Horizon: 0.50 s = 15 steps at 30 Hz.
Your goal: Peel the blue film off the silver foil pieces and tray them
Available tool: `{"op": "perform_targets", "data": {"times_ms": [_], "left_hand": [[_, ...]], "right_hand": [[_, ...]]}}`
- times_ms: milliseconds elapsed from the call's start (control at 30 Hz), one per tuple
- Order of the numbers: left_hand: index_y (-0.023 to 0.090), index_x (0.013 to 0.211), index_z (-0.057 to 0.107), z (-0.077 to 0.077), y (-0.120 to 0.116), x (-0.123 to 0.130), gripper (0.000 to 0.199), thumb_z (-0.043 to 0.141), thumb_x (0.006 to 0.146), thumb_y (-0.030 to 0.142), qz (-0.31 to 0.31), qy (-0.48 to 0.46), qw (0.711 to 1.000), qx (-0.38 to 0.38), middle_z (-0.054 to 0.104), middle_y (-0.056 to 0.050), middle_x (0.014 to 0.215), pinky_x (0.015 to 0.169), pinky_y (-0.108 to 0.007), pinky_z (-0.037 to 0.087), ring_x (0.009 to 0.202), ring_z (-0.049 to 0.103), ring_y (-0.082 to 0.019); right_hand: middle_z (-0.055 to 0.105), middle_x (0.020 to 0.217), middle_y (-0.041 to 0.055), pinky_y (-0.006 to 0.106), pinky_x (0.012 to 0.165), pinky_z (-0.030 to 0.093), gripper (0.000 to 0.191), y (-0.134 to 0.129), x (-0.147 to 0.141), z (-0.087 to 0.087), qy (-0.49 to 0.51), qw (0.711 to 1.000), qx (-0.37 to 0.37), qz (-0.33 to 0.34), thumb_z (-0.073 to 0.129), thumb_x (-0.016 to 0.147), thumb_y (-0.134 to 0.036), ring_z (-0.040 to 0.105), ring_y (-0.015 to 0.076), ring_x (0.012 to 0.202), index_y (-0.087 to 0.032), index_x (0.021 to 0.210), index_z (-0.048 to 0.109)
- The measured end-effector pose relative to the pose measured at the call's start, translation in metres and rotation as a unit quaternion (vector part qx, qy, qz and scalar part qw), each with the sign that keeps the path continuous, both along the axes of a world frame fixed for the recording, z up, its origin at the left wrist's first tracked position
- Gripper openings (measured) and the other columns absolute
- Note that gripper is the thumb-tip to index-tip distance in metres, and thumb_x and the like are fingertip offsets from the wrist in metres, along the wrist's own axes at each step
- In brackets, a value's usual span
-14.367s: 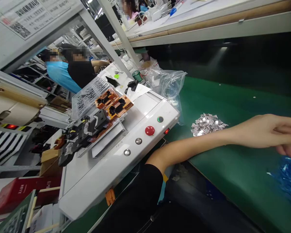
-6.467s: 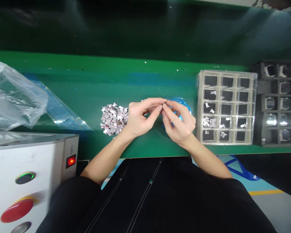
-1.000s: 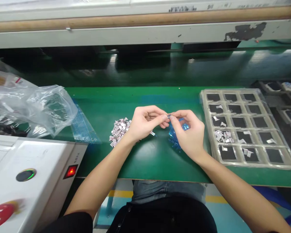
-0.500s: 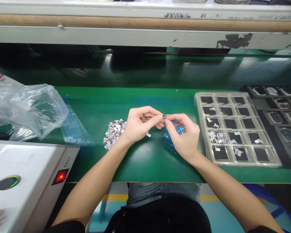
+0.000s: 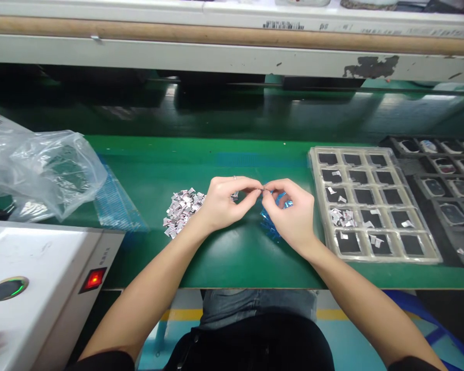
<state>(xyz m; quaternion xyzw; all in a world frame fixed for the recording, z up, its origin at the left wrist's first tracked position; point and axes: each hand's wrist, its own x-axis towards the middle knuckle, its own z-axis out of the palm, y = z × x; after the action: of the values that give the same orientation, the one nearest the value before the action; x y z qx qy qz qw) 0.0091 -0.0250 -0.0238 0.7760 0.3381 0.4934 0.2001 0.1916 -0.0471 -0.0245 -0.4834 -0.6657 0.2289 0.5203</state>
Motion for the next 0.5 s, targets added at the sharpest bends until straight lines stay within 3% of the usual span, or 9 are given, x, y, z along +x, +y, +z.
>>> {"op": "perform_targets", "data": {"times_ms": [500], "left_hand": [[0.02, 0.101, 0.08, -0.0045, 0.0013, -0.0025, 0.015, 0.066, 0.101, 0.021, 0.002, 0.053, 0.998, 0.037, 0.083, -0.002, 0.093, 0.078, -0.023, 0.059, 0.078, 0.077, -0.014]], "right_hand": [[0.074, 0.083, 0.001, 0.028, 0.059, 0.048, 0.009, -0.0006, -0.0017, -0.0025, -0.002, 1.0, 0.0, -0.004, 0.064, 0.087, -0.021, 0.062, 0.0148, 0.067, -0.021, 0.082, 0.072]]}}
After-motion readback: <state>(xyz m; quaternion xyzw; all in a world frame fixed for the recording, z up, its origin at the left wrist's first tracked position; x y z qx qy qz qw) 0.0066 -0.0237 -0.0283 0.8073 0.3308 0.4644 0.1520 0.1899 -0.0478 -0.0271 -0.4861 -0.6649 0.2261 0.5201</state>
